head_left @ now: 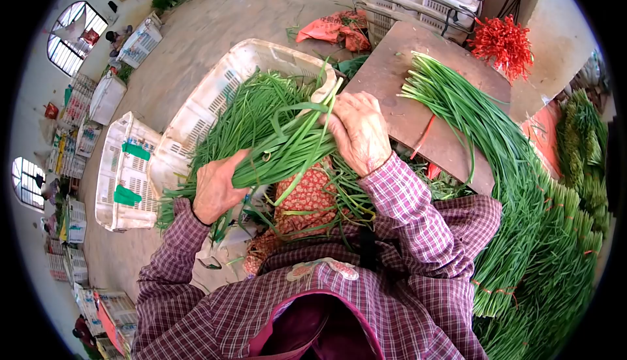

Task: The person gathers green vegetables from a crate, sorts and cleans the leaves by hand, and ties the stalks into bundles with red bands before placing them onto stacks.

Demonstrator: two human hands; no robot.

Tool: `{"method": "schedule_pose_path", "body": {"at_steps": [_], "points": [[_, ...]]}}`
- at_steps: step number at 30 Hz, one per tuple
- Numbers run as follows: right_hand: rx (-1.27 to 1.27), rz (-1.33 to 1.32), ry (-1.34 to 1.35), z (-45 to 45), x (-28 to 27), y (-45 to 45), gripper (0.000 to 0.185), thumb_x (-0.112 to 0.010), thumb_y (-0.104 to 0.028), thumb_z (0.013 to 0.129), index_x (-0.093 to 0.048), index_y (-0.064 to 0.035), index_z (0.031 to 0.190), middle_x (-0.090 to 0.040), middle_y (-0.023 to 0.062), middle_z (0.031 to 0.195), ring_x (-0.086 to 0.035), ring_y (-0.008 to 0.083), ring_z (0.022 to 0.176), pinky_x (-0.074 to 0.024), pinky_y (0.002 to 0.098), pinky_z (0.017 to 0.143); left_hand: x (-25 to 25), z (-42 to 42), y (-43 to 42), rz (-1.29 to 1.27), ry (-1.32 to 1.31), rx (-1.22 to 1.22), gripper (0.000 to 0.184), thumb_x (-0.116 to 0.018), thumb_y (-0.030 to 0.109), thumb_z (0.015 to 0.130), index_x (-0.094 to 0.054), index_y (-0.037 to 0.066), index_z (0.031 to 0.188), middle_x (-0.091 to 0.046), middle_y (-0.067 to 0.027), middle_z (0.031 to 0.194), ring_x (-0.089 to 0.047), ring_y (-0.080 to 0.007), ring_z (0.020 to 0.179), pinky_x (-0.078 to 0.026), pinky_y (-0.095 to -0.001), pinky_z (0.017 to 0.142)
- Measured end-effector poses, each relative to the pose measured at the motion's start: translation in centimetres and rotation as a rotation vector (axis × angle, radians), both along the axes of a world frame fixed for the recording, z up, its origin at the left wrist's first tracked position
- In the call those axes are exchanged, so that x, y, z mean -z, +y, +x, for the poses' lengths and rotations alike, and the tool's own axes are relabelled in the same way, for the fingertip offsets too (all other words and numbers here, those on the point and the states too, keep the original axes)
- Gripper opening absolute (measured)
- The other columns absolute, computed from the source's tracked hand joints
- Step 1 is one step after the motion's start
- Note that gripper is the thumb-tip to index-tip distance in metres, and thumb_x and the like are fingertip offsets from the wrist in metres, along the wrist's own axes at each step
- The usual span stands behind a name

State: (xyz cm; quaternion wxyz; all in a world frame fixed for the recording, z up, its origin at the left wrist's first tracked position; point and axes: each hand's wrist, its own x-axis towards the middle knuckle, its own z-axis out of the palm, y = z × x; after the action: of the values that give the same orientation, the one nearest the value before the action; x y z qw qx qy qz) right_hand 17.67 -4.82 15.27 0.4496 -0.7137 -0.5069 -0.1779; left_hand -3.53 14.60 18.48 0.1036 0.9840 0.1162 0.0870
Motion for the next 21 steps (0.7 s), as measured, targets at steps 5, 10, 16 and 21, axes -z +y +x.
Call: {"method": "schedule_pose_path", "body": {"at_steps": [5,10,16,21], "points": [[0.125,0.159,-0.039,2.6,2.4,-1.4,0.024,-0.058,-0.014,0.09,-0.058,-0.0056,0.113,-0.069,0.0132,0.084,-0.067,0.0295,0.079,-0.0488,0.0487,0.086,-0.3,0.5,0.1,0.175,-0.133,0.063,0.065,-0.071,0.004,0.062,-0.06,0.019,0.124,-0.063,-0.0115,0.081,-0.062,-0.0335,0.069,-0.048,-0.0421,0.059],[0.288,0.15,0.067,7.3,4.5,-5.2,0.012,-0.059,-0.014,0.092,-0.062,-0.0095,0.103,-0.066,0.0071,0.063,-0.063,0.0227,0.049,-0.051,0.0355,0.046,-0.9,-0.2,1.5,0.412,-0.109,0.072,0.085,-0.066,-0.005,0.05,-0.058,0.025,0.13,-0.046,-0.0074,0.071,-0.054,-0.0285,0.062,-0.044,-0.041,0.054],[0.403,-0.882,0.07,8.3,3.8,-10.2,0.039,-0.061,-0.04,0.087,-0.064,-0.0111,0.114,-0.071,0.0145,0.086,-0.069,0.032,0.077,-0.0549,0.0412,0.07,-1.5,-0.5,3.2,0.593,-0.161,0.071,0.092,-0.066,-0.007,0.049,-0.055,0.027,0.134,-0.041,-0.0063,0.07,-0.051,-0.0249,0.061,-0.043,-0.0394,0.055],[0.177,-0.377,0.317,5.4,1.1,-7.6,0.057,-0.059,-0.056,0.086,-0.062,-0.0099,0.119,-0.071,0.0165,0.09,-0.069,0.0321,0.082,-0.0548,0.0424,0.076,-1.6,0.2,3.2,0.618,-0.179,0.081,0.091,-0.065,-0.007,0.05,-0.055,0.027,0.134,-0.041,-0.0065,0.07,-0.05,-0.0251,0.06,-0.043,-0.0394,0.056]]}}
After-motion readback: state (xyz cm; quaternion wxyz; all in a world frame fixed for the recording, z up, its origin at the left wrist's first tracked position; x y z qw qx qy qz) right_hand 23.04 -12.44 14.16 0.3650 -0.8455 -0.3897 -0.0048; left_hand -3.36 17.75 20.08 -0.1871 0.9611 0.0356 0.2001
